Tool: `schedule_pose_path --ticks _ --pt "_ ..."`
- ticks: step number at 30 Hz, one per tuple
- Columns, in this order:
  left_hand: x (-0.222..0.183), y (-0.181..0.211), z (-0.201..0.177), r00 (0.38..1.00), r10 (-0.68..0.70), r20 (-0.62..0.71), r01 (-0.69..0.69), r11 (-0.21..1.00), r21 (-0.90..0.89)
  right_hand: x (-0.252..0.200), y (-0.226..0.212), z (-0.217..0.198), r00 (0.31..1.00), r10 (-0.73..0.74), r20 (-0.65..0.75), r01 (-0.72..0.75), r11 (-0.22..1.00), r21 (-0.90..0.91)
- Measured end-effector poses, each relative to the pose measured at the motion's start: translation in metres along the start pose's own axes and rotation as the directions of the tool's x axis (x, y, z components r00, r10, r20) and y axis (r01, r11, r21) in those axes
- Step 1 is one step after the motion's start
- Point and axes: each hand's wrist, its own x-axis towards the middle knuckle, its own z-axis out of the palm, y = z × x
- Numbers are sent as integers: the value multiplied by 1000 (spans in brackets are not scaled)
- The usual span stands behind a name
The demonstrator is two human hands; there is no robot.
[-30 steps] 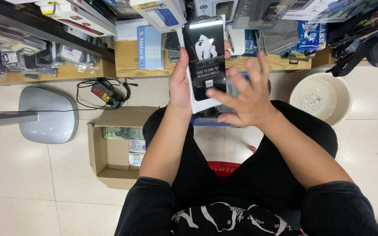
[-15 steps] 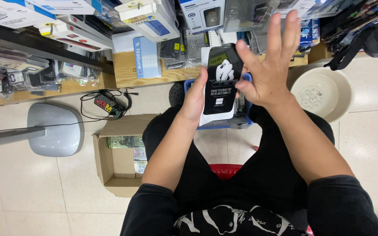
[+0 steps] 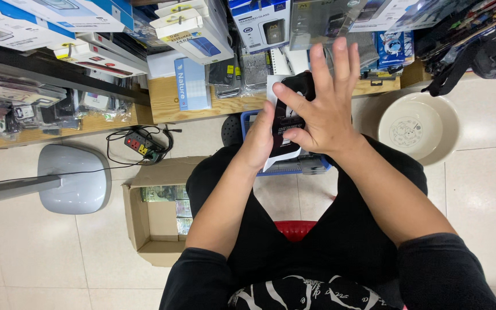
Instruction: The person picks up a box from a blue tray, removes multiple white sleeves containing screen protectors, handles the sleeves, takes out a black screen protector, and wipes its surface with a white cloth.
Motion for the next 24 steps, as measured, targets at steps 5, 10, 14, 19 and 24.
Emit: schedule_pose_path --ticks 5,10,14,19,24 --pt "2 -3 -5 998 5 61 4 990 -140 9 -7 -3 994 104 -19 -103 993 57" --pt "1 -10 -11 999 3 50 17 919 -395 9 -1 -8 988 144 -56 -140 987 72" --pt "4 4 -5 990 -37 137 94 893 -441 5 5 -14 978 194 -77 -186 978 99" --pt "11 8 12 999 -23 -25 17 979 -204 2 1 -6 995 98 -3 -98 995 12" --pt "8 1 18 997 -38 -65 30 992 -125 12 2 -14 991 122 59 -125 991 44"
